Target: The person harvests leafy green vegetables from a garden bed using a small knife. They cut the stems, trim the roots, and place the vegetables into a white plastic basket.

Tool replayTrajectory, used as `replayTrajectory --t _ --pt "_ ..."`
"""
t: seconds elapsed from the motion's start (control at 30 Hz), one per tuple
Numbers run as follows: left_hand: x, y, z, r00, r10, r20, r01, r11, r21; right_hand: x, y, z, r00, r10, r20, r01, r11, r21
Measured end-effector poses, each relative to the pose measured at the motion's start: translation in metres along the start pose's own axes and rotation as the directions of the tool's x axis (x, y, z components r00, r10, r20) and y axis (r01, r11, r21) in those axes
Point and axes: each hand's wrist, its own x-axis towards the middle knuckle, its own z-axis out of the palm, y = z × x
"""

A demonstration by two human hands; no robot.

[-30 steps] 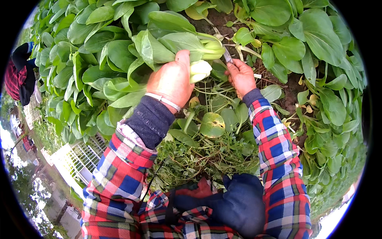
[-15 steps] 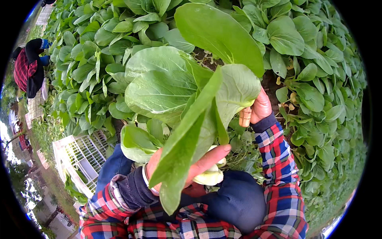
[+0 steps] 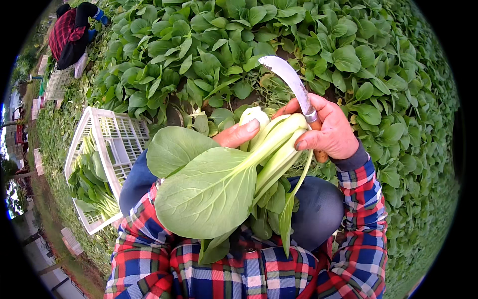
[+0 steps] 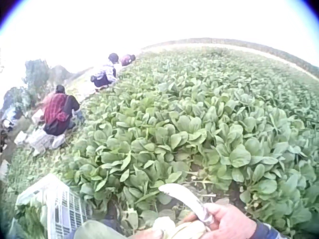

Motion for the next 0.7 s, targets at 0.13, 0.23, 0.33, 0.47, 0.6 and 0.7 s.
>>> replayTrajectory --t 0.13,0.23,0.33,0.47,0.6,0.7 --pt "-0.038 -0.004 0.003 0.997 0.049 0.059 -0.042 0.992 -0.119 -0.017 0.0 0.051 0.998 -0.046 -0.035 0.042 0.991 -0.131" --pt "-0.067 -0.008 0.0 0.981 0.178 0.08 -0.179 0.984 -0.001 -0.025 0.005 0.085 0.997 -0.041 -0.068 0.028 0.983 -0.183" --pt "-0.096 -0.008 -0.003 0.969 0.211 0.125 -0.21 0.977 -0.028 -0.028 0.011 0.109 0.998 -0.017 -0.062 -0.001 0.96 -0.281" --pt "-0.131 -0.026 -0.021 0.934 0.346 0.093 -0.346 0.938 -0.015 -0.025 0.016 0.15 0.999 -0.028 -0.046 0.014 0.96 -0.28" --pt "-0.156 -0.028 -0.033 0.914 0.402 0.064 -0.406 0.91 0.088 -0.018 0.013 0.175 0.999 -0.011 0.043 0.026 0.926 -0.377" --pt "-0.175 -0.024 -0.04 0.905 0.408 0.122 -0.417 0.907 0.065 -0.013 -0.002 0.191 0.989 0.081 0.126 -0.024 0.915 -0.402"
